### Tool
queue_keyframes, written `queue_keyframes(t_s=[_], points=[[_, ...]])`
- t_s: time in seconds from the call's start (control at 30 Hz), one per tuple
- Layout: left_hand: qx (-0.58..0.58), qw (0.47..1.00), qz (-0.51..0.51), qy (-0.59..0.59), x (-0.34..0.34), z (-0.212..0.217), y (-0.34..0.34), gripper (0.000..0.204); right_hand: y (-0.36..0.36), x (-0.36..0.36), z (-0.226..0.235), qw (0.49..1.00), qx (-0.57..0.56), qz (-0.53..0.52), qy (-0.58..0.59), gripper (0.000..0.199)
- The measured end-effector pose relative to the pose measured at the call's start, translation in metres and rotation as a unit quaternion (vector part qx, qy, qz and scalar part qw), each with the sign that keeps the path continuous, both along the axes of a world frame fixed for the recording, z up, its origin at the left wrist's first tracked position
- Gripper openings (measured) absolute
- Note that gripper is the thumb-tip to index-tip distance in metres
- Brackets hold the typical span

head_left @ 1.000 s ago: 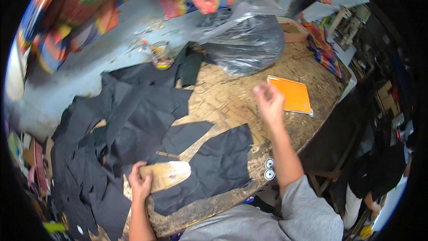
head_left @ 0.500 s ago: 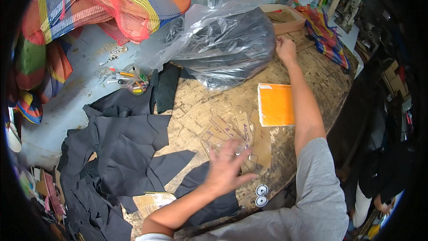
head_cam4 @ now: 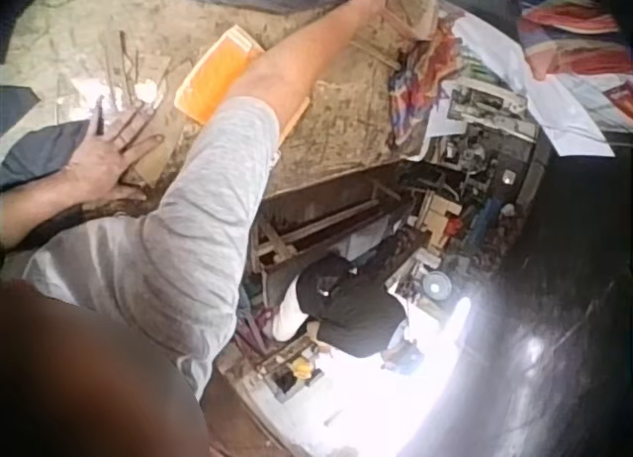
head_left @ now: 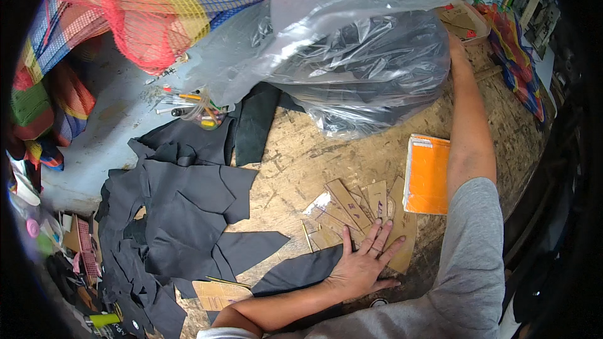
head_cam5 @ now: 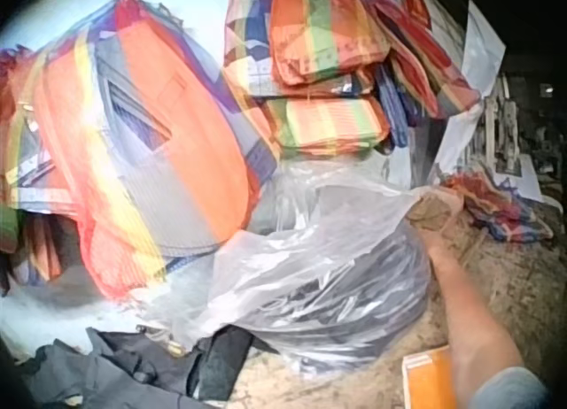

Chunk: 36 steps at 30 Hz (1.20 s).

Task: The person lays out black fabric pieces on a wooden table, places a cardboard pattern on the fabric, and uses a pencil to trace the pattern outline. The person briefly opens a notebook to check notes, then continues tracing additional fabric pieces with different pattern shapes.

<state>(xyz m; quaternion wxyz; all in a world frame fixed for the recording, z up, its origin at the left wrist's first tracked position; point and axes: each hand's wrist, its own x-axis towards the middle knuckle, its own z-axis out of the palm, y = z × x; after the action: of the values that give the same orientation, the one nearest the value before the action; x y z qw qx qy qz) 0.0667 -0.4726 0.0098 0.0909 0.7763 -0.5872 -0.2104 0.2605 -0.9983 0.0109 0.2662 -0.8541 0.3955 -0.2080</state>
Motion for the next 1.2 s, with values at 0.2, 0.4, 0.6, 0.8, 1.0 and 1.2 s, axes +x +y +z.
queue_keyframes(t_s=[0.2,0.4,0.6,0.8,1.0,1.2], points=[[0.002,1.0,0.002,0.002,0.0,0.001,0.0,0.088,0.009,-0.015,0.019,0.985,-0.088,-0.028,0.144,0.044],[0.006,1.0,-0.012,0.005,0.002,0.001,0.003,0.086,0.022,-0.013,0.021,0.985,-0.125,-0.016,-0.118,0.034],[-0.013,0.999,0.002,0.044,0.003,-0.001,0.002,0.084,0.018,-0.009,-0.003,0.974,-0.195,0.029,0.107,0.031],[-0.025,0.999,0.005,0.048,0.003,-0.002,0.003,0.084,0.013,-0.013,0.02,0.952,-0.28,0.024,0.122,0.029],[-0.006,0.999,0.001,0.047,0.004,-0.001,0.002,0.083,0.014,-0.051,0.068,0.946,-0.315,-0.044,0.056,0.035],[-0.008,0.999,0.008,0.034,0.003,-0.001,0.002,0.084,0.033,-0.103,0.094,0.923,-0.381,-0.022,-0.052,0.032]])
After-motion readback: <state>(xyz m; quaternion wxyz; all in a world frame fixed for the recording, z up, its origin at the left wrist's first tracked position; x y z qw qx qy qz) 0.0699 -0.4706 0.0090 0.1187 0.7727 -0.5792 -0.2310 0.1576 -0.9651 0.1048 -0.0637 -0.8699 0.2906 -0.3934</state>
